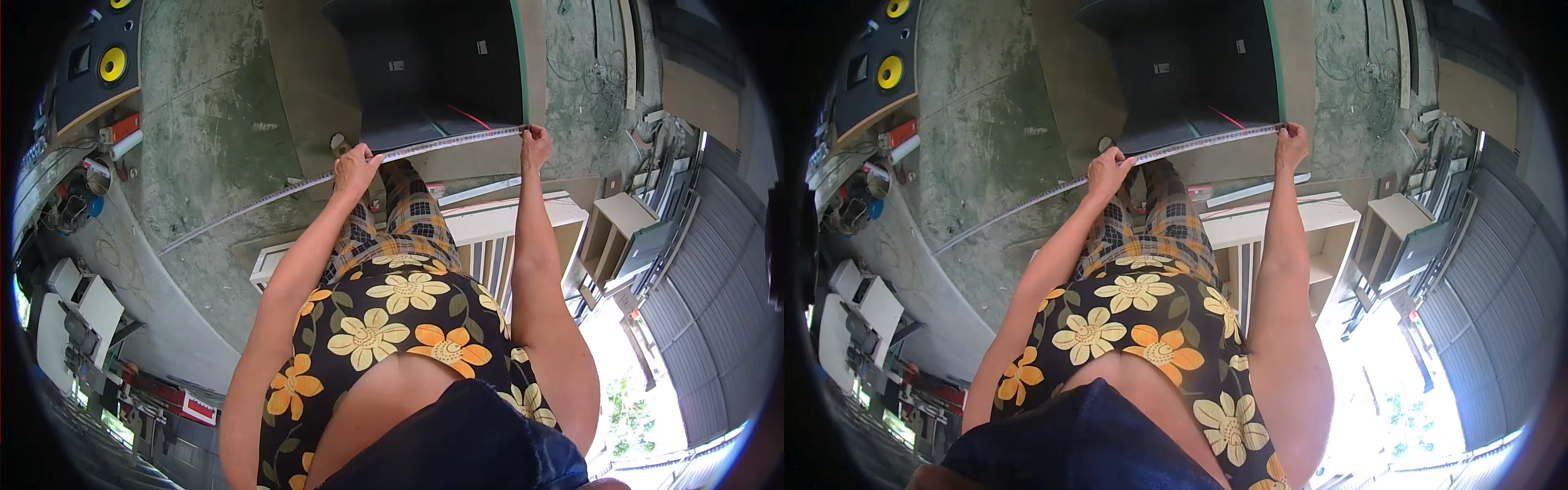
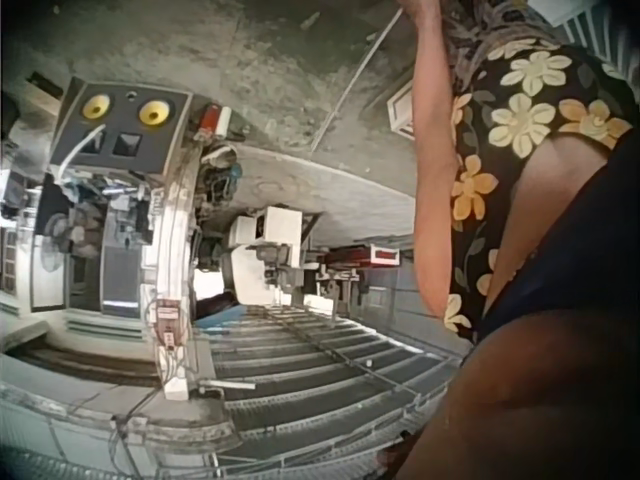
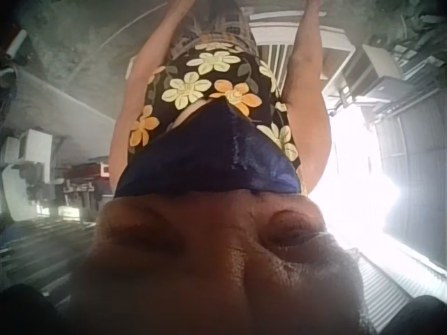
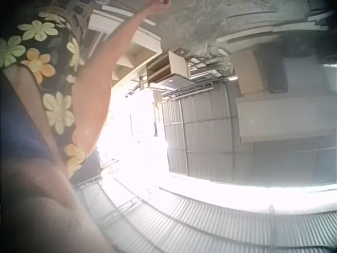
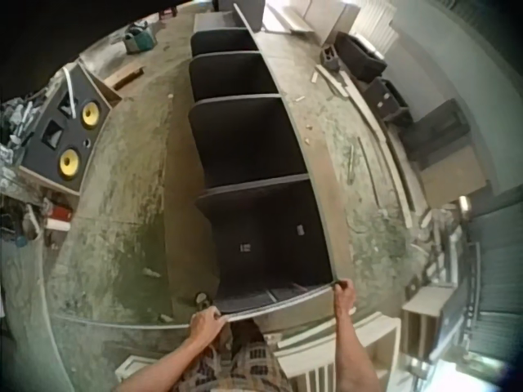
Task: The person sets down a power tool, walks across the workshop, and uses a long measuring tape to measure different sides of a dark wooden cabinet.
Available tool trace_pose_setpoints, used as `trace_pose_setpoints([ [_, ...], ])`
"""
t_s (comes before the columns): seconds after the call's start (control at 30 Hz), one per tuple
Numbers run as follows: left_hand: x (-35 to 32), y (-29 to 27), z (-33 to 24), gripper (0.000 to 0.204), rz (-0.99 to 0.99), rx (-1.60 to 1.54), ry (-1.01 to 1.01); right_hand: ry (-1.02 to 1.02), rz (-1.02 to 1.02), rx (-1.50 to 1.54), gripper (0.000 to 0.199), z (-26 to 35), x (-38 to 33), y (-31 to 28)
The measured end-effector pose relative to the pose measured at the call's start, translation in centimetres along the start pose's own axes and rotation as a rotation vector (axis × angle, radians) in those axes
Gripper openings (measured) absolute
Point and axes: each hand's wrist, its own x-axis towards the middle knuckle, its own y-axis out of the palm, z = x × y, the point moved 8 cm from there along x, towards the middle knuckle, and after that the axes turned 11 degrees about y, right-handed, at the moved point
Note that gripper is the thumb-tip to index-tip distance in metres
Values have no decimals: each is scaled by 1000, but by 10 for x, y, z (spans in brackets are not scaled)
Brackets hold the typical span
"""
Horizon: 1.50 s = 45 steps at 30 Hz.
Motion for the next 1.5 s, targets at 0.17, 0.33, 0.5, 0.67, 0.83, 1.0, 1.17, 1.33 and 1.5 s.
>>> trace_pose_setpoints([
  [0.17, 2, 0, 0, 31, 21, 11, -1, 20, 19, 75, 16, -3, 2, 0],
  [0.33, 0, -3, 4, 29, 33, 37, -15, 30, 34, 95, 15, 5, -6, 2],
  [0.5, 5, -6, -2, 28, 33, 26, -6, 13, 37, 96, 16, -3, 3, 1],
  [0.67, 5, -5, 8, 26, 55, 6, -23, 52, 31, 126, 14, 0, -4, 6],
  [0.83, 5, -7, 13, 26, 91, 20, -47, 49, 21, 131, 14, 11, -12, 7],
  [1.0, 8, -7, 5, 25, 160, 25, -46, 78, 37, 188, 15, 0, -7, 8],
  [1.17, 9, -11, 8, 26, 152, 32, -48, 71, 14, 162, 15, 5, -6, 12],
  [1.33, 10, -11, 9, 27, 185, 40, -61, 70, -13, 128, 15, 2, -7, 11],
  [1.5, 8, -9, 15, 28, 223, 39, -92, 112, 23, 212, 16, 5, -12, 8],
])
